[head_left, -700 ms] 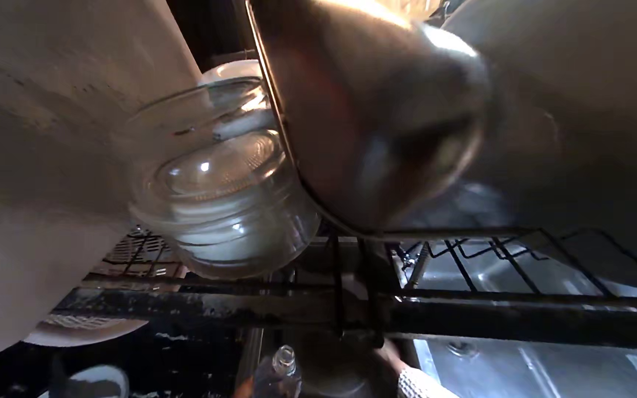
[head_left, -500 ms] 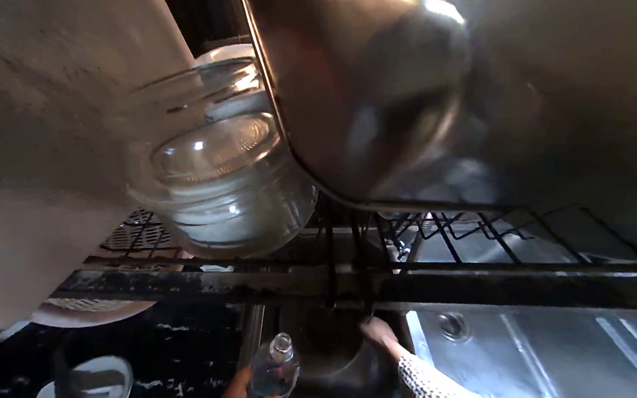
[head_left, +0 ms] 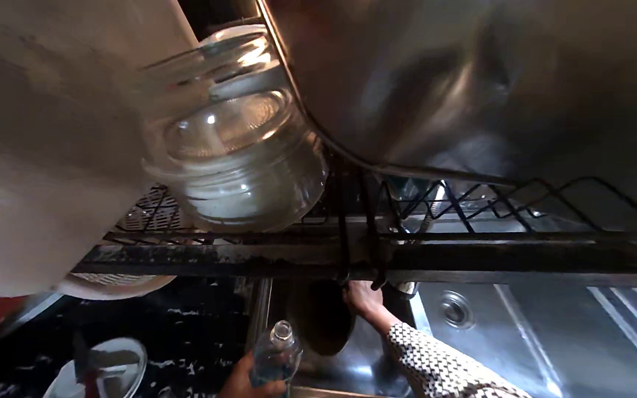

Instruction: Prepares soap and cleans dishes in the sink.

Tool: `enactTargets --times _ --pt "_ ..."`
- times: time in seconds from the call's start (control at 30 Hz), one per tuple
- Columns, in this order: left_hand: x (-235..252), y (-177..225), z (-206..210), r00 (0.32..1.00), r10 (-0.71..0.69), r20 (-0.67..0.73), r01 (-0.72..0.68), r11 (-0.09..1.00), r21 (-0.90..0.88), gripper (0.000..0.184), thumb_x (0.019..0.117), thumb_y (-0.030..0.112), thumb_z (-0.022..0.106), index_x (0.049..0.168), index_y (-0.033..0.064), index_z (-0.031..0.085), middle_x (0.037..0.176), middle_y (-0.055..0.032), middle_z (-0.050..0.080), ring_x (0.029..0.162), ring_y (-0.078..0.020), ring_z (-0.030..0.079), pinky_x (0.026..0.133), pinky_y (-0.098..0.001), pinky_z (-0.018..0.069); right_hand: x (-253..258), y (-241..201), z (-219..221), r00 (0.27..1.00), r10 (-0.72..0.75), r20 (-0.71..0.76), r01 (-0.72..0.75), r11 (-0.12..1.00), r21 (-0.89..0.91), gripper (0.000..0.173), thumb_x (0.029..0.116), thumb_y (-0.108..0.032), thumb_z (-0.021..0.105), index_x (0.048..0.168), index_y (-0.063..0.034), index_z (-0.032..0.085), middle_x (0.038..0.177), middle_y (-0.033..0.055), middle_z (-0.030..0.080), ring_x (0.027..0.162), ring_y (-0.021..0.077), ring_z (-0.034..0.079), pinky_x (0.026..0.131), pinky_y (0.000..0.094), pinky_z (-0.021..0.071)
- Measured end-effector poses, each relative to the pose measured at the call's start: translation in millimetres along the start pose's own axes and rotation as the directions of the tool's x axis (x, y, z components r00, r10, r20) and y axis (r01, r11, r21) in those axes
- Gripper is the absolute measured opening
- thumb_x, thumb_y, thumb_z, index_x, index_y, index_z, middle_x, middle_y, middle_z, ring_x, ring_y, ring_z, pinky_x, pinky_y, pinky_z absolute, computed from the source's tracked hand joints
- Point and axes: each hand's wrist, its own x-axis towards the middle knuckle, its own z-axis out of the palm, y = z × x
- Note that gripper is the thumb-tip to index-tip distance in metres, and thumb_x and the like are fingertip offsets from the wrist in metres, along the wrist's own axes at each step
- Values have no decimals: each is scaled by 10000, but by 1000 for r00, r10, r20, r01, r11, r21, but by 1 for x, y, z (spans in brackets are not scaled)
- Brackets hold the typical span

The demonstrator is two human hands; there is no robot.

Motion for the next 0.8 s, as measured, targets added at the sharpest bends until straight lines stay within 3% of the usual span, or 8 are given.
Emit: enactTargets --times 0.2,0.27,0.43,0.5,0.6,0.67,0.73,0.8 --pt "6 -3 -2 1000 0 17 0 1000 29 721 744 364 888 1284 -16 595 1135 -20 747 1057 -97 711 960 -303 588 -24 -14 -23 988 -147 -35 142 983 -118 409 1009 -190 577 1368 5 571 1428 291 510 1239 493 561 983 658 463" --pt "8 -1 1 1000 -4 21 4 1000 7 702 739 330 891 1276 -11 594 1123 -16 749 1044 -98 716 951 -300 594 -27 -11 -21 976 -208 -69 191 961 -198 374 1002 -155 571 1343 -4 581 1392 277 541 1173 478 609 912 637 510" --pt "12 2 6 997 16 72 -15 1000 -14 712 742 368 889 1275 -7 602 1122 -25 751 1036 -108 719 948 -311 597 -27 7 -1 910 -381 -163 319 895 -311 322 1031 -112 506 1321 -10 602 1331 277 588 1139 475 627 873 609 522" --pt "11 4 6 997 11 71 -12 1000 6 726 737 373 886 1283 -8 595 1121 -21 750 1034 -97 717 945 -303 596 -29 16 8 832 -472 -290 367 862 -349 261 1018 -110 531 1220 4 651 1214 269 650 1049 461 668 812 585 544" --pt "10 7 7 997 15 73 -16 1000 22 755 731 391 885 1290 -20 587 1119 -24 750 1030 -97 719 940 -300 598 -29 25 24 551 -615 -564 411 788 -458 116 902 -59 667 996 -3 705 944 210 700 783 388 717 591 488 580" --pt "8 9 7 997 8 78 -9 1000 16 751 728 385 887 1289 -14 586 1114 -25 750 1025 -104 721 937 -304 599 -34 26 24 471 -615 -633 430 786 -444 141 852 -40 691 989 -7 706 912 194 695 731 361 711 545 458 572" --pt "5 11 6 998 1 69 -2 1000 18 743 722 360 890 1288 -12 586 1117 -25 750 1030 -108 722 940 -303 599 -44 25 14 555 -534 -638 455 837 -305 275 851 -44 679 1120 0 712 1000 217 706 784 375 724 594 492 590" --pt "0 11 4 999 14 43 -16 999 48 773 717 390 894 1295 -20 585 1140 -30 744 1056 -108 713 959 -305 591 -53 28 2 729 -381 -569 413 907 -78 403 860 -79 657 1259 -29 689 1119 234 688 881 404 716 692 566 580"
